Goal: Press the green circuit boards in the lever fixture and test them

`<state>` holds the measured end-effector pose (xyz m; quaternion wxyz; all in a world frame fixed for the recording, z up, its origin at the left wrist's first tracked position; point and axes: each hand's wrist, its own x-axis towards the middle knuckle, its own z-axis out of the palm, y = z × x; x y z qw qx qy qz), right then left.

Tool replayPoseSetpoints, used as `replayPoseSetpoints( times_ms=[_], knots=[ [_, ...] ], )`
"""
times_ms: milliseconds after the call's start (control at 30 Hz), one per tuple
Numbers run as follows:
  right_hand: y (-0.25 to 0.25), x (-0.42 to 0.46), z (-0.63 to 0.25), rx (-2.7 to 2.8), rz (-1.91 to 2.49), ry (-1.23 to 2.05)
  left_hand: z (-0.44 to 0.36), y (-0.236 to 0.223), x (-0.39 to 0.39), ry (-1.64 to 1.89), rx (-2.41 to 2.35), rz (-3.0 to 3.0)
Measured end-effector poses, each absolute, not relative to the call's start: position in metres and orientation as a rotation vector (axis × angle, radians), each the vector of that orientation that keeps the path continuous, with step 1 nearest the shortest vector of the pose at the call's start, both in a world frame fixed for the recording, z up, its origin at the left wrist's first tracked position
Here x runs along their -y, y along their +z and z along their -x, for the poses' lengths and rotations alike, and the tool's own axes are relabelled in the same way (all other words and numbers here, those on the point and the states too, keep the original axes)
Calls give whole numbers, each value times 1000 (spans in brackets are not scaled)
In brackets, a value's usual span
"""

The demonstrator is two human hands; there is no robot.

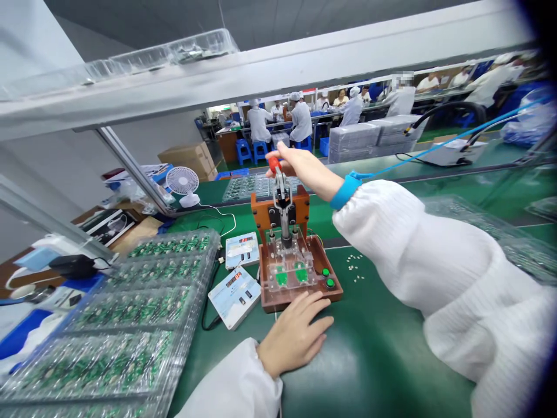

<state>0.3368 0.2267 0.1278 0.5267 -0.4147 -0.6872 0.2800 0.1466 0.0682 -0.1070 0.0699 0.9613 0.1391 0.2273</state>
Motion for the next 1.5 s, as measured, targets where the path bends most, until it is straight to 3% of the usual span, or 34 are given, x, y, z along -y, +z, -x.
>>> replayPoseSetpoints(
  times_ms=[167,400,767,1000,1167,1300,1367,1500],
  knots=[
    [139,-169,-310,1635,704,332,-145,-109,-68,677,-436,-2877],
    [82,-82,-302,1755,658,-162,-148,-112,-68,693,-444,-2864],
    [6,-94,-304,1757,579,-104,-150,-110,-68,688,-447,-2834],
    [-9,-95,-295,1719,584,-13,-152,-106,-69,776,-415,-2733],
    [-12,-91,-291,1706,590,13,-134,-76,-69,1063,-419,-2436],
    [-13,-90,-290,1707,602,27,-94,-36,-102,1212,-778,-2287],
    [-13,-90,-289,1698,599,19,-73,-25,-131,1055,-1083,-2368],
    [-10,-90,-289,1700,602,19,-46,-33,-185,155,-1500,-2454]
  ],
)
